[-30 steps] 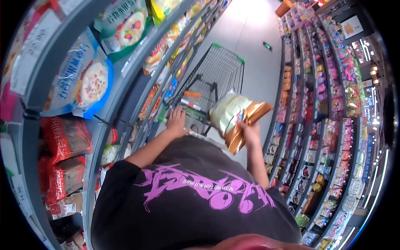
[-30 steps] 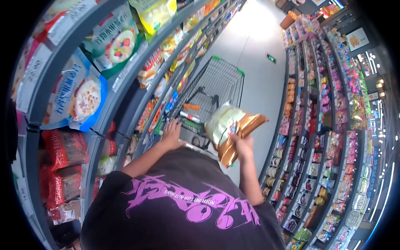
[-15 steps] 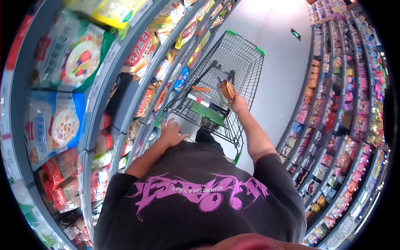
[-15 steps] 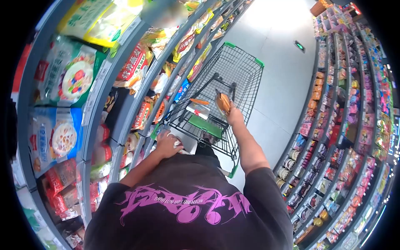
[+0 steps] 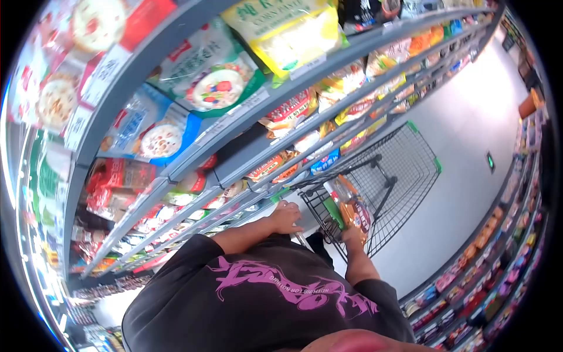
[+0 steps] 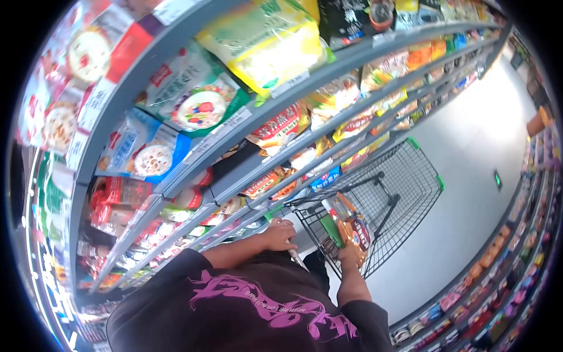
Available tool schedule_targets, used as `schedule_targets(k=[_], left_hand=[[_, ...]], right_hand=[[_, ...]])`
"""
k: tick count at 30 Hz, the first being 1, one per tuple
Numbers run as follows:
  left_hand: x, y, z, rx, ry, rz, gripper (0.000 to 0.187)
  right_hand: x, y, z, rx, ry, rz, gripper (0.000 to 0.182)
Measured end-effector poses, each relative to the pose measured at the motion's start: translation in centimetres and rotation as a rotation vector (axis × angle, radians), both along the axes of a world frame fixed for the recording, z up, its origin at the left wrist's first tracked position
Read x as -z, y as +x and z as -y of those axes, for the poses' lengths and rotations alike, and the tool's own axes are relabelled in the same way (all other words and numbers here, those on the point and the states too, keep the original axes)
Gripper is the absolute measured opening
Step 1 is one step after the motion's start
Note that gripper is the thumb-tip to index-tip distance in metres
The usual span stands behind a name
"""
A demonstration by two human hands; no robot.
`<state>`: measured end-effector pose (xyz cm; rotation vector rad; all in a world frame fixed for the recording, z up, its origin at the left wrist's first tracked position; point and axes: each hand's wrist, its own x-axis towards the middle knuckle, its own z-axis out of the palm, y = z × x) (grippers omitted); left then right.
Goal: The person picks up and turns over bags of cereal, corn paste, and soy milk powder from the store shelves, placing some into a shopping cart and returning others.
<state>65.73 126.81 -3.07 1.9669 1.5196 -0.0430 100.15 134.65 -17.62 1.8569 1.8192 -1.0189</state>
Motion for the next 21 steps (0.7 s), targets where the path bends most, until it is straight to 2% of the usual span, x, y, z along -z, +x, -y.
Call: schedule_targets(k=[1, 2, 3, 5, 7, 9, 11, 13, 16, 19, 21], left_hand=[[0.7, -0.3, -0.2, -0.028, 0.034, 0.079, 0.05], [-1.1, -0.1, -1.2, -0.103, 0.054, 0.134, 0.044], [-3.3, 0.1, -2.3, -0.246, 0.22, 0.25, 0.04], [-8.3, 0.5, -4.5, -0.512, 0.552, 0.484, 0.035], [-17.7, 0.4, -6.7, -0.664, 0.864, 0.397, 0.035], [-25.4, -0.8, -8.2, -0.768, 1.163, 0.347, 0.033], [-29.6, -2.4, -8.9, -0.871, 1.295, 0.427, 0.031], [-31.7, -4.3, -9.4, -0.831, 1.449, 0.449, 0.033], [-35.3, -4.0, -9.3, -0.853, 1.448, 0.452, 0.035], [-35.9, -3.7, -9.3, -0.906, 1.302, 0.721, 0.04], [-35.7, -3.4, -9.8, -0.883, 1.228, 0.755, 0.042]], right_hand=[[0.9, 1.0, 0.5, 0.009, 0.1, -0.061, 0.055], [-0.2, 1.9, 0.6, -0.005, 0.173, -0.184, 0.054], [-1.2, 2.6, 0.7, -0.021, 0.244, -0.309, 0.054], [-1.1, 4.2, 1.0, 0.062, 0.251, -0.398, 0.042], [-2.2, 5.7, 1.0, 0.169, 0.061, -0.505, 0.03], [-2.6, 6.6, 1.8, 0.17, 0.13, -0.5, 0.028], [-4.6, 6.8, 2.0, 0.178, 0.164, -0.457, 0.03], [-7.5, 6.4, 3.0, 0.151, 0.301, -0.436, 0.03], [-9.9, 6.1, 3.1, 0.142, 0.422, -0.465, 0.033], [-12.0, 5.8, 3.6, 0.141, 0.481, -0.508, 0.033], [-12.7, 6.0, 3.9, 0.094, 0.589, -0.507, 0.035]])
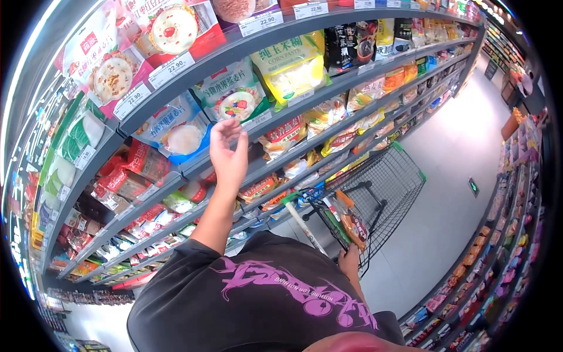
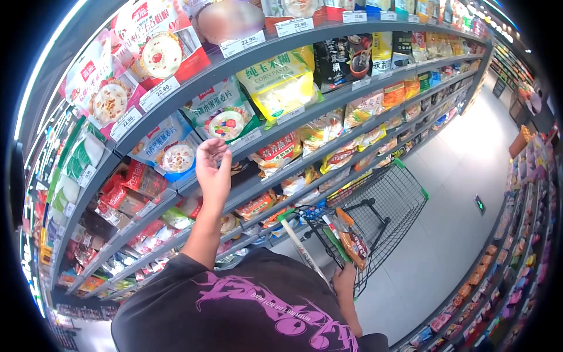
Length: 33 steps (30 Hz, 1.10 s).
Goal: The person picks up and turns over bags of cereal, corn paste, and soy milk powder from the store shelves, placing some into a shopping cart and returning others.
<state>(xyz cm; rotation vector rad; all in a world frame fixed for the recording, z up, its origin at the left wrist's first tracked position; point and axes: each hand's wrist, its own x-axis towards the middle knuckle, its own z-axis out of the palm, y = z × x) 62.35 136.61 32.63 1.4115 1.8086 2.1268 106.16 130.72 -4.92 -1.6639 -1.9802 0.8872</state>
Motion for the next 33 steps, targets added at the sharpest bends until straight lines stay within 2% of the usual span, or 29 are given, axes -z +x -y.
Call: schedule_targets(k=[1, 4, 6, 8, 9, 12, 15, 18, 19, 22, 23, 26, 28, 30, 33], left_hand=[[0.1, 0.1, -0.4, 0.031, -0.019, 0.013, 0.043], [-0.8, 0.8, -2.8, 0.11, -0.15, -0.102, 0.064], [-1.5, 0.8, -5.3, 0.205, -0.234, -0.079, 0.084], [-0.5, 0.4, -9.2, 0.163, -0.23, -0.1, 0.099], [-1.2, 0.4, -10.2, 0.16, -0.316, -0.156, 0.111], [-1.6, 1.5, -14.2, 0.002, -0.247, -0.191, 0.102], [-0.9, 1.9, -17.6, -0.314, -0.225, -0.229, 0.098], [-1.8, 2.4, -18.6, -0.228, -0.121, -0.012, 0.098], [-1.1, 2.3, -19.5, -0.247, -0.108, 0.022, 0.082], [-0.9, 2.2, -20.3, 0.108, 0.131, 0.195, 0.057], [-0.3, 2.7, -20.6, 0.034, 0.074, 0.171, 0.034], [-0.9, 3.2, -19.0, -0.037, 0.207, -0.297, 0.032], [-0.7, 3.5, -17.5, 0.025, 0.361, -0.511, 0.022], [-1.3, 5.0, -14.6, 0.148, 0.391, -0.563, 0.023], [1.4, 8.1, -11.5, 0.38, 0.416, -0.623, 0.027]], right_hand=[[0.0, 0.3, 0.0, -0.033, 0.022, 0.028, 0.042], [-0.2, 1.1, 0.3, -0.037, 0.109, 0.09, 0.048], [-1.0, 1.7, 0.8, -0.009, 0.102, 0.056, 0.05], [-1.8, 2.1, 1.1, 0.013, 0.084, 0.004, 0.051], [-2.0, 2.4, 1.3, 0.021, 0.07, -0.029, 0.051], [-2.0, 3.3, 2.2, 0.06, 0.04, -0.109, 0.048], [-4.9, 3.7, 3.0, 0.103, -0.013, -0.146, 0.042], [-7.7, 3.3, 3.6, 0.189, -0.043, -0.197, 0.029], [-8.8, 3.0, 3.9, 0.222, -0.083, -0.246, 0.028], [-10.1, 2.1, 3.6, 0.279, -0.143, -0.382, 0.024], [-10.5, 1.9, 3.2, 0.291, -0.149, -0.426, 0.022], [-12.1, 0.2, 1.7, 0.312, -0.078, -0.633, 0.02], [-15.8, -2.0, -0.2, 0.325, -0.023, -0.786, 0.021], [-19.6, -3.7, -1.9, 0.27, -0.019, -0.913, 0.036], [-29.6, -8.5, -2.8, 0.193, -0.171, -1.548, 0.068]])
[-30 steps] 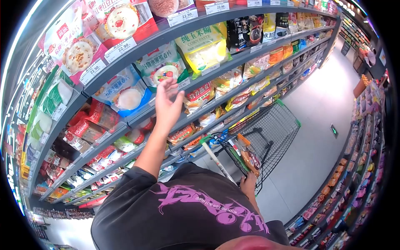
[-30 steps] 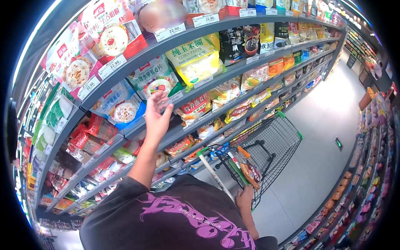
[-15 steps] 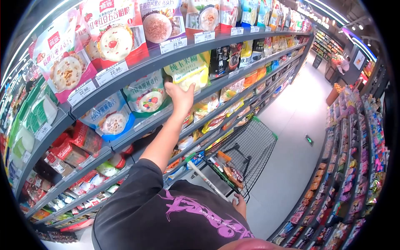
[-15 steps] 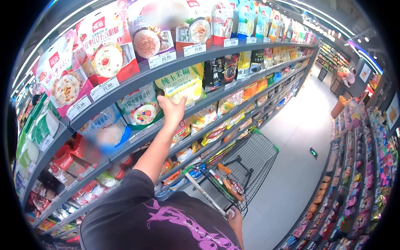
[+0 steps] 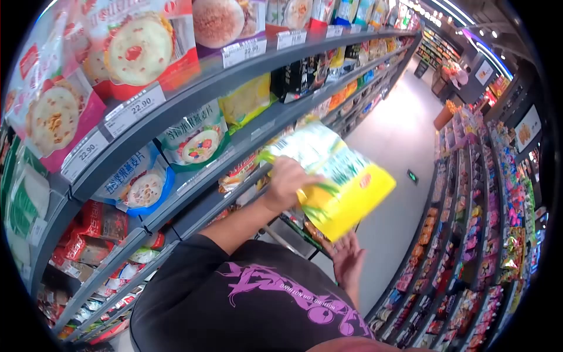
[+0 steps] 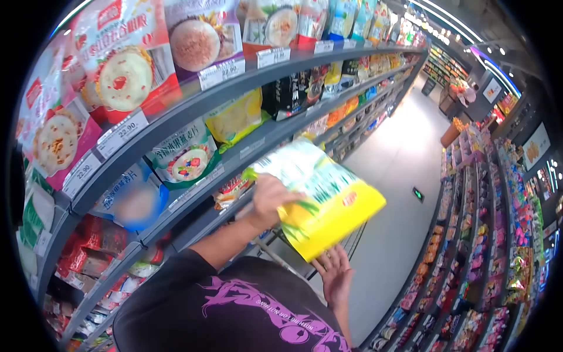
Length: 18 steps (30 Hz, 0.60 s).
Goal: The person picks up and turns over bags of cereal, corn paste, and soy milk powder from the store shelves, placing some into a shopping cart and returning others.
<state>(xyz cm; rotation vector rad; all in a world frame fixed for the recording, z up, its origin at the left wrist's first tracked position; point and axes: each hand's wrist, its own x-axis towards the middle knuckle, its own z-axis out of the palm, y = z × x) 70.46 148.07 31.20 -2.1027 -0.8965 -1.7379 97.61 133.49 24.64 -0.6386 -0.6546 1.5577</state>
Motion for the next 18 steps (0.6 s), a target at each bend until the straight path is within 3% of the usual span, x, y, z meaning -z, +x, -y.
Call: schedule_targets(k=[1, 4, 5, 8, 9, 11, 14, 17, 18], left_hand=[[1.5, 1.1, 1.1, 0.088, -0.051, -0.041, 0.028], [8.6, 4.3, 3.8, 0.375, -0.217, -0.069, 0.027], [10.9, 5.0, 4.6, 0.452, -0.286, -0.055, 0.026], [17.0, 5.1, 5.8, 0.565, -0.569, -0.019, 0.037], [18.1, 4.6, 6.0, 0.621, -0.735, 0.024, 0.054], [20.5, 3.7, 6.2, 0.69, -0.746, 0.016, 0.058], [19.7, 1.8, 6.1, 0.746, -0.807, -0.02, 0.061], [19.5, -0.1, 5.9, 0.648, -0.987, -0.139, 0.066], [21.7, -0.1, 5.9, 0.566, -1.037, -0.11, 0.072]], right_hand=[[-1.8, -1.0, -0.3, -0.044, -0.025, -0.207, 0.077], [-0.9, -0.9, -1.8, 0.111, -0.299, -0.178, 0.074], [2.1, 0.2, -3.0, 0.081, -0.397, -0.111, 0.06], [9.6, 2.7, -1.9, 0.143, -0.732, -0.132, 0.041], [11.3, 2.7, -1.2, 0.195, -0.755, -0.158, 0.038], [11.9, 2.2, -0.7, 0.246, -0.787, -0.047, 0.034], [10.7, 1.7, -0.6, 0.261, -0.774, 0.016, 0.027], [8.2, 1.0, -2.7, 0.267, -0.726, 0.223, 0.028], [6.4, 0.1, -3.9, 0.292, -0.679, 0.28, 0.031]])
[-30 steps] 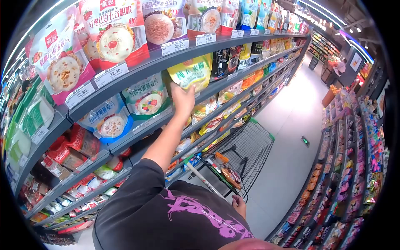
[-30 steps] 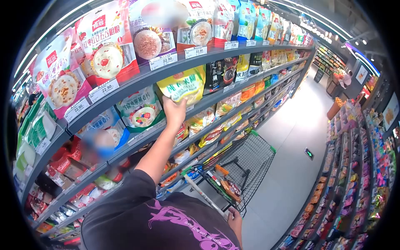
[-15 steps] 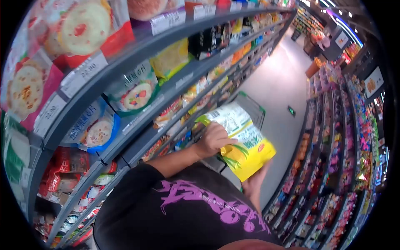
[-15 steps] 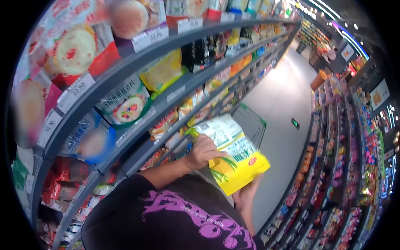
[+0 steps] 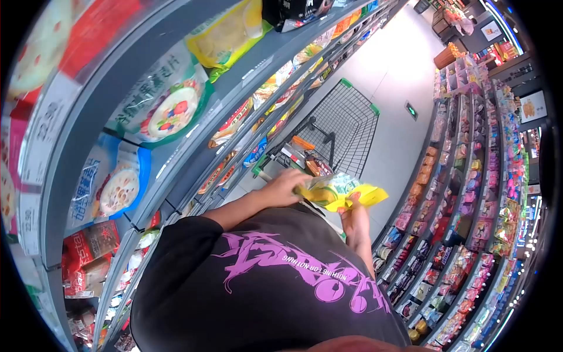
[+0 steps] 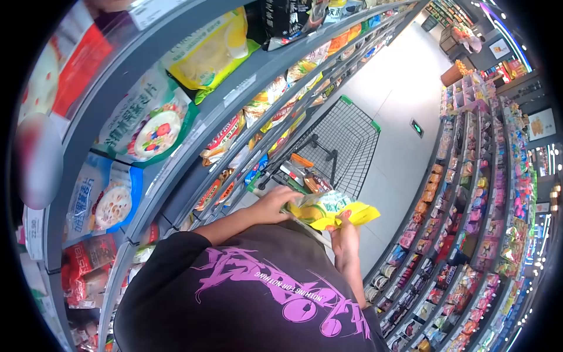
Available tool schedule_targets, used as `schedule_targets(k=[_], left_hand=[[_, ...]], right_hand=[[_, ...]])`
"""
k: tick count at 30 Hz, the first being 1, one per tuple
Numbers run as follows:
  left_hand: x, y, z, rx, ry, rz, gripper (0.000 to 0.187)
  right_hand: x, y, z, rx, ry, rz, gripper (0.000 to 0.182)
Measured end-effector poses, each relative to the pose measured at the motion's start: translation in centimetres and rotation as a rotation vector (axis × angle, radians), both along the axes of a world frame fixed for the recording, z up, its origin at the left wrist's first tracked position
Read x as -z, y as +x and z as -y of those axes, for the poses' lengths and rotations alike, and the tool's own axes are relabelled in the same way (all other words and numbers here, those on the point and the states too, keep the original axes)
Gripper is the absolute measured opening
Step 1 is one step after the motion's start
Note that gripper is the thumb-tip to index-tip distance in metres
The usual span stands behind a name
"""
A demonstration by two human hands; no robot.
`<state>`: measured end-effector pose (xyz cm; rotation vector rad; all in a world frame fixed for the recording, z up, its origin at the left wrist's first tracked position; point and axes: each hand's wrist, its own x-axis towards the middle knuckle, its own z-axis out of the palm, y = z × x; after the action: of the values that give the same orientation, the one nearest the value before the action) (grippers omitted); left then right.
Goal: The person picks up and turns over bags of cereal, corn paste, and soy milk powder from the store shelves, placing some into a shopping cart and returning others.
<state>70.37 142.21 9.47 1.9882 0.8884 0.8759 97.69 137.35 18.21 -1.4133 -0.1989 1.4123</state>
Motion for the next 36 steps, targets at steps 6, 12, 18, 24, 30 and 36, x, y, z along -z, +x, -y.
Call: schedule_targets(k=[6, 12, 18, 24, 30, 36], left_hand=[[10.1, -1.7, -0.4, -0.372, -0.095, -0.601, 0.108], [12.4, -1.2, -1.4, -0.246, -0.255, -0.749, 0.094], [9.7, 1.1, -4.0, -0.19, -0.407, -0.802, 0.083], [14.6, 2.0, -4.4, -0.265, -0.294, -0.774, 0.072], [12.1, 4.1, -7.5, -0.243, -0.367, -0.8, 0.076], [13.6, 5.5, -11.1, -0.259, -0.349, -0.816, 0.084]], right_hand=[[2.8, 6.9, -8.4, -0.271, 0.027, 0.335, 0.028], [10.3, 14.3, -21.1, -0.741, -0.017, 0.69, 0.022], [25.5, 18.3, -30.4, -1.205, 0.179, 1.134, 0.047], [40.8, 18.4, -27.8, -1.461, 0.071, 1.073, 0.063], [34.1, 15.6, -20.7, -1.285, -0.214, 1.307, 0.037], [21.6, 16.9, -14.8, -0.954, 0.173, 0.988, 0.033]])
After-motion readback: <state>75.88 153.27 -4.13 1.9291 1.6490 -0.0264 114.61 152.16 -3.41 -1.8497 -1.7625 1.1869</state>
